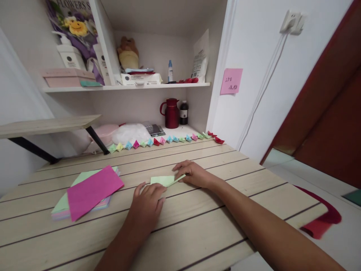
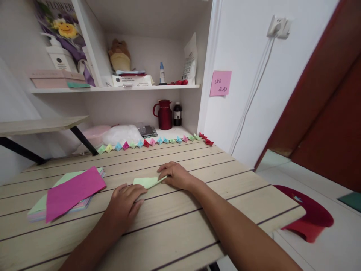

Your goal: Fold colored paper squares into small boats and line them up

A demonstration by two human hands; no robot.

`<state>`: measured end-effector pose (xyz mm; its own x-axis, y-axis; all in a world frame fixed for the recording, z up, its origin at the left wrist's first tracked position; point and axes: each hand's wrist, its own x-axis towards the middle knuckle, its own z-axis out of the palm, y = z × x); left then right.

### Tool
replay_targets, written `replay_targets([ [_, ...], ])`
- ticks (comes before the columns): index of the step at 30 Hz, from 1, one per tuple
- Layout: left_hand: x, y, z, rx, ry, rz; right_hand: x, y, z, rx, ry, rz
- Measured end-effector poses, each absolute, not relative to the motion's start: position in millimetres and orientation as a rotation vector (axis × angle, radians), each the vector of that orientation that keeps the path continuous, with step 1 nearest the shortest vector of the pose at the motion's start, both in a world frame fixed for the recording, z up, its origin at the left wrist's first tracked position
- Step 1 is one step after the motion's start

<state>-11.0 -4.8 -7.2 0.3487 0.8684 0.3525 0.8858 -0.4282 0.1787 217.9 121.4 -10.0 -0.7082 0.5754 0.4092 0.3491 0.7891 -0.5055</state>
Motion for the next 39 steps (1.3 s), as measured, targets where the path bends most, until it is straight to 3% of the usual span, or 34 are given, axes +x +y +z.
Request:
replay_targets([
  [13,6.4,-21.3,8.3,-2.656,-1.754,-0.552,230.1,118.0,-2.5,-0.694,-2.337,0.872],
  [20,7.5,-20.3,4.7,-2.676,-1.72,-0.328,234.8,112.4,7.9,-0.73,-2.392,0.988],
  [39,7.3,-21.4,-2.4,-2.662,-1.687,-0.447,212.8,121.8,-9.4,-1.012,-2.307,0.642],
])
